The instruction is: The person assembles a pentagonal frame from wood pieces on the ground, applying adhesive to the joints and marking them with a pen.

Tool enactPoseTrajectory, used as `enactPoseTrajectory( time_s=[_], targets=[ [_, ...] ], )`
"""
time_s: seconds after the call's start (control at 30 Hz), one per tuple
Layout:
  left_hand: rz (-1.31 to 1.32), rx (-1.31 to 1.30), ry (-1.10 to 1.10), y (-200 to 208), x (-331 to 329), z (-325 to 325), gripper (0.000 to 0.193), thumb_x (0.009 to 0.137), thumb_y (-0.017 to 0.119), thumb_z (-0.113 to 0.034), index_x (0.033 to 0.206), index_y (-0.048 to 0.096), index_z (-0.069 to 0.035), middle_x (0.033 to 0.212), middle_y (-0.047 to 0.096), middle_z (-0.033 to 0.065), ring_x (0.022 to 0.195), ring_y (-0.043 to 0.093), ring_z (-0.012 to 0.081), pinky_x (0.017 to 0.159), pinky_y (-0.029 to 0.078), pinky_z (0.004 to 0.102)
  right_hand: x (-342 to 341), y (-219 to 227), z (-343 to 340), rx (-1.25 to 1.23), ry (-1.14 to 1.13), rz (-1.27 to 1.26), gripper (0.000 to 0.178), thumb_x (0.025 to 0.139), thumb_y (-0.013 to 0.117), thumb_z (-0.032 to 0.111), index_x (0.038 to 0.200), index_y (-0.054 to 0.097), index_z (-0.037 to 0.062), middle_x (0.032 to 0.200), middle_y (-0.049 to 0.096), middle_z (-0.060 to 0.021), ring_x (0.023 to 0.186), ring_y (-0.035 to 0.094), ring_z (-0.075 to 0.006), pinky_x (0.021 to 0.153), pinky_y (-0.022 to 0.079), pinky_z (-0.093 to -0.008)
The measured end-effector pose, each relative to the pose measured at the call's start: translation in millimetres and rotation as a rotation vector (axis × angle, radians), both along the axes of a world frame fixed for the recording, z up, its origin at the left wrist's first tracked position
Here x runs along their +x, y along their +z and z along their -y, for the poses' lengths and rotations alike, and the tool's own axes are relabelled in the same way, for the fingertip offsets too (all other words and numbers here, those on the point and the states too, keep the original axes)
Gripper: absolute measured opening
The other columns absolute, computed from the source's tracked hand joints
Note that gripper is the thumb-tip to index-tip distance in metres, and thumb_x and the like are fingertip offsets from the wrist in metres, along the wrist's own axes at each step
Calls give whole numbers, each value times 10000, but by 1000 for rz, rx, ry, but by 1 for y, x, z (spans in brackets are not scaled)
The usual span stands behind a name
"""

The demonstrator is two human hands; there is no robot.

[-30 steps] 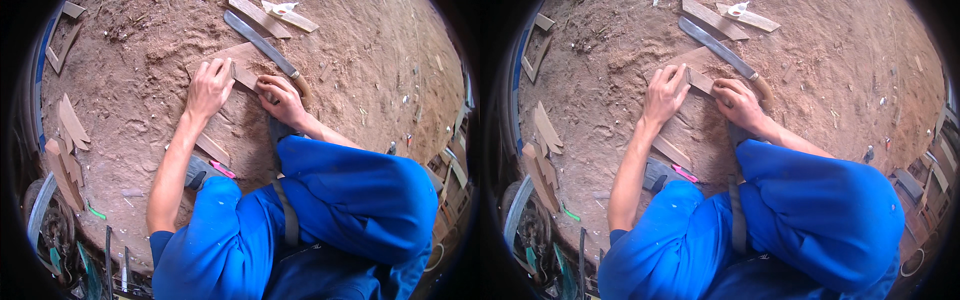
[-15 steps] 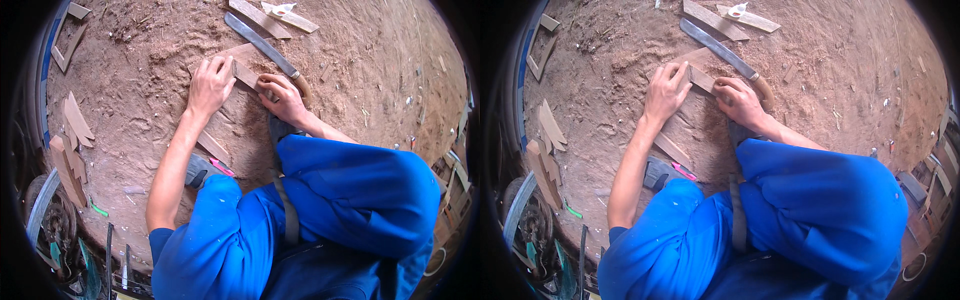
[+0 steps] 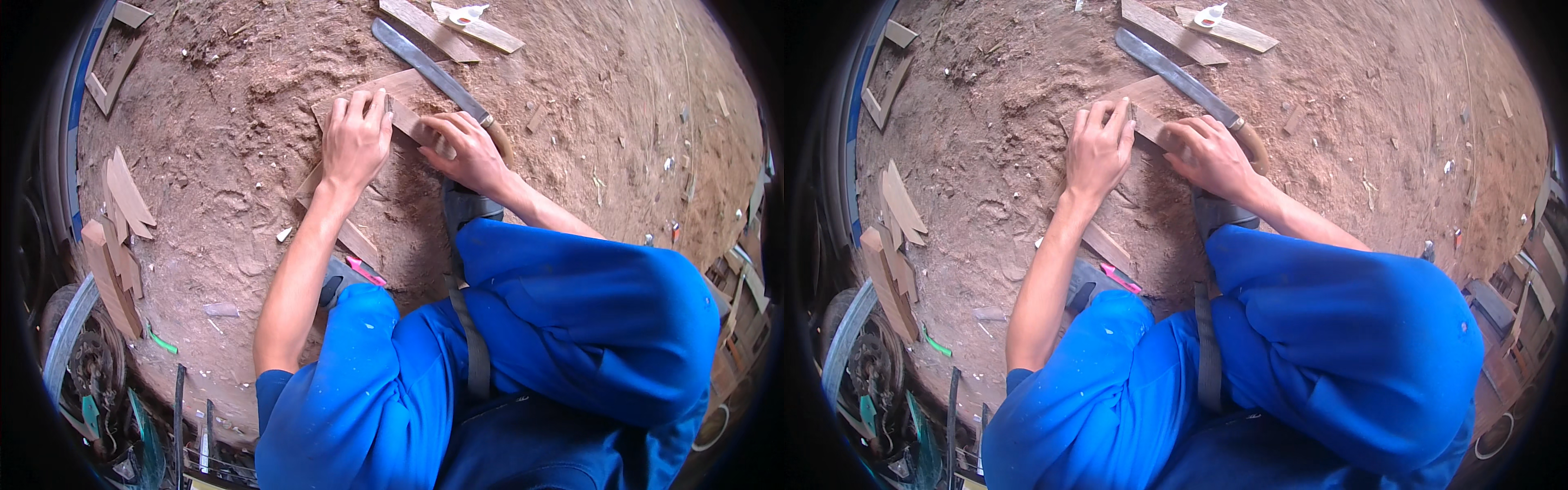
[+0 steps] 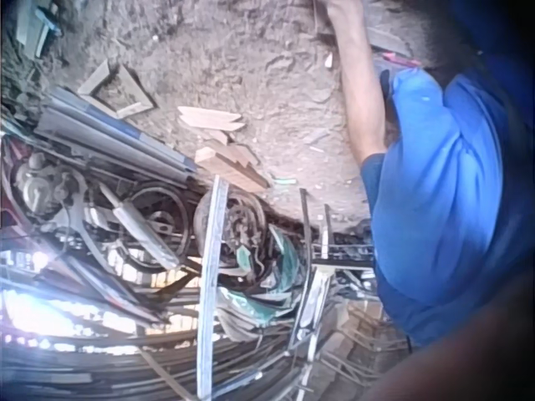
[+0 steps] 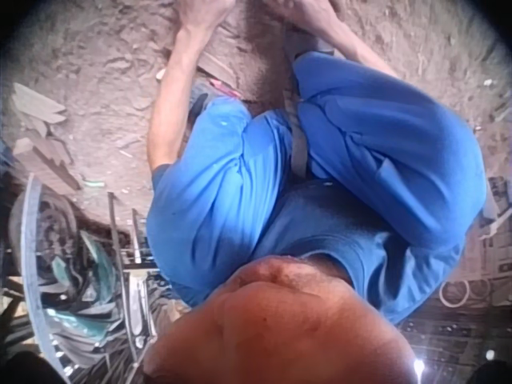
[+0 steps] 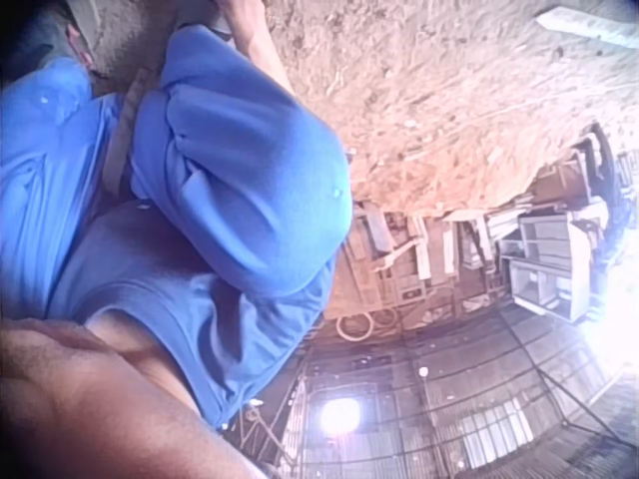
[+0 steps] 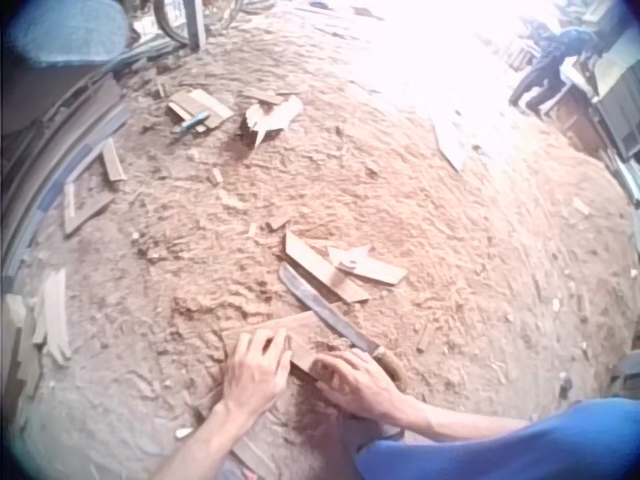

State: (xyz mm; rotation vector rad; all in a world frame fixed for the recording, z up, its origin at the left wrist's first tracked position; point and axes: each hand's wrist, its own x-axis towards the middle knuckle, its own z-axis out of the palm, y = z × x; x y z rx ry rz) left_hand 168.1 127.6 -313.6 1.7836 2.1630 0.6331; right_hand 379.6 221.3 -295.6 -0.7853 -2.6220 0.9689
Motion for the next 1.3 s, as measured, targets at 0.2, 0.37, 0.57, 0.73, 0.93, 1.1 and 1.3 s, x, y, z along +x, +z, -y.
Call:
enactPoseTrajectory(
  time_s=[0.2, 0.37, 0.57, 0.73, 0.93, 1.1, 1.3],
  targets=[
    [111, 34, 5, 4, -4, 4, 533, 889, 807, -169, 1386, 657, -49, 1191, 647, 123, 1096, 619, 300, 958, 553, 408, -12, -4, -1, 17, -13, 17, 491, 818, 810, 137, 1277, 657, 58, 1082, 671, -158, 1052, 653, -362, 939, 547, -445],
    [134, 21, -10, -2, -15, 4, 621, 829, 859, -123, 1405, 637, -62, 1233, 651, 137, 1146, 621, 300, 1010, 566, 400, -22, -9, -2, 0, -14, 0, 484, 824, 788, 108, 1289, 661, 61, 1095, 655, -158, 1059, 646, -362, 917, 552, -458],
    [97, -41, -23, -7, -58, -13, 568, 844, 848, -149, 1372, 654, -71, 1303, 659, 142, 1225, 627, 320, 1041, 580, 445, -56, -13, -18, 15, 17, -52, 453, 864, 781, 153, 1298, 672, 84, 1125, 646, -160, 1061, 655, -343, 920, 558, -446],
    [57, 15, -79, 6, -95, -34, 526, 864, 829, -186, 1358, 667, -104, 1273, 669, 106, 1202, 638, 318, 1059, 548, 444, -84, -9, -28, 27, -10, -61, 462, 875, 774, 178, 1312, 658, 83, 1126, 657, -174, 1043, 665, -366, 912, 563, -453],
    [103, 69, -96, -4, -82, -24, 546, 811, 846, -129, 1335, 696, -117, 1250, 680, 98, 1153, 640, 330, 1011, 546, 426, -70, -16, -13, -14, -45, -74, 462, 890, 769, 208, 1316, 652, 72, 1140, 656, -191, 1064, 662, -384, 913, 561, -463],
    [121, 62, -77, -1, -76, -17, 549, 800, 846, -118, 1330, 705, -134, 1252, 682, 92, 1126, 637, 327, 1000, 550, 425, -67, -15, -5, -49, -76, -49, 468, 875, 783, 217, 1299, 657, 64, 1141, 655, -193, 1065, 659, -387, 919, 554, -463],
    [116, 9, -74, 1, -74, -17, 575, 804, 844, -125, 1356, 687, -138, 1282, 658, 96, 1143, 628, 334, 1000, 555, 437, -66, -15, -4, -60, -74, -83, 479, 862, 802, 220, 1288, 663, 51, 1151, 651, -188, 1078, 653, -381, 934, 546, -461]
  ],
)
